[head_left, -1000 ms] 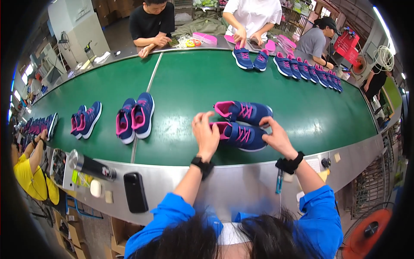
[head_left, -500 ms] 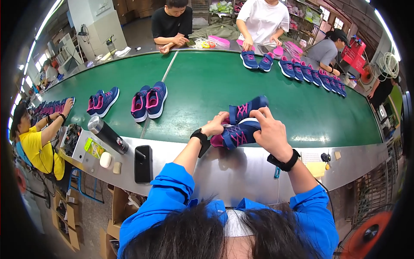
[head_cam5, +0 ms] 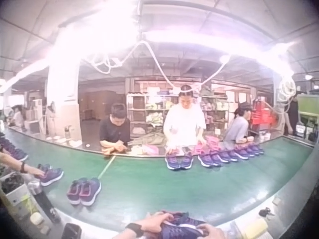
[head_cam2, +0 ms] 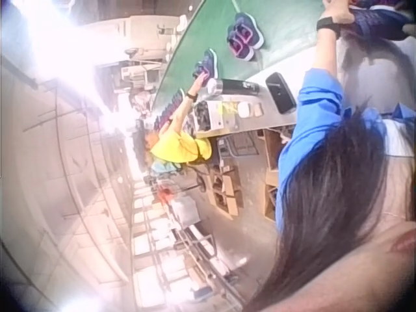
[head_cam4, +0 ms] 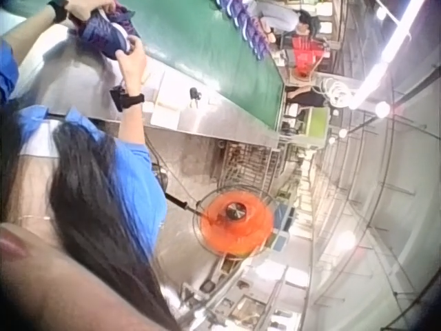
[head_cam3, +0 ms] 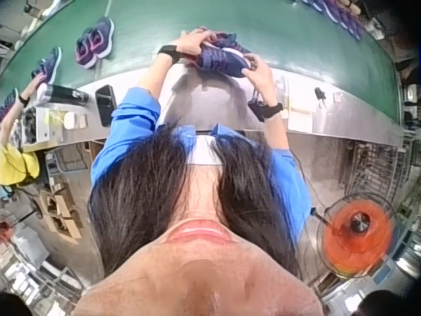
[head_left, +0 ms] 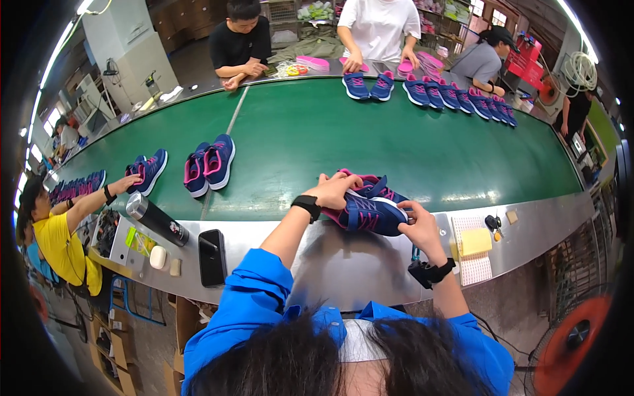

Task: Inspecting and trimming loose threads from finished sneakers on an assembly line.

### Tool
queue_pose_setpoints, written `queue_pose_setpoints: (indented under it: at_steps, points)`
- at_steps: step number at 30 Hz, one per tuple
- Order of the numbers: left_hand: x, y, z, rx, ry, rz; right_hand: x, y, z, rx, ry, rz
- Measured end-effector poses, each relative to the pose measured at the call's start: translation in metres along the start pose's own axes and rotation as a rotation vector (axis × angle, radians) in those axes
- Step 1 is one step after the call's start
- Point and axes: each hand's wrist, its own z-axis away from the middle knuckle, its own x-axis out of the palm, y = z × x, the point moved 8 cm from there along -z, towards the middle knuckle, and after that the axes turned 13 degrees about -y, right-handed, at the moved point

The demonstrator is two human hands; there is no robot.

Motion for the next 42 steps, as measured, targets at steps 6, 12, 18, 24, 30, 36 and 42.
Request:
queue_pose_setpoints:
  at_steps: [6,12,18,24,30,36,42]
  points:
    - [-0.006,0.007,-0.003,-0.068,-0.203,-0.077,0.004,0.036,-0.003,0.040,-0.064,-0.349]
    - [0.014,0.042,0.075,-0.060,-0.126,-0.175,0.008,0.035,-0.003,0.102,-0.241,-0.460]
    - [0.068,0.073,0.124,-0.218,-0.087,0.220,0.010,0.009,-0.026,-0.126,-0.167,0.108]
    - [0.078,0.110,0.139,-0.257,0.360,-0.074,0.062,-0.089,-0.058,-0.283,-0.424,0.404]
    - [0.083,0.118,0.131,-0.257,0.328,-0.017,0.125,-0.109,-0.052,-0.400,-0.582,0.723]
    - [0.091,0.119,0.124,-0.303,0.455,-0.053,0.109,-0.090,-0.044,-0.278,-0.589,0.778]
    - [0.078,0.123,0.121,-0.312,0.500,0.003,0.094,-0.069,-0.046,-0.347,-0.563,0.601]
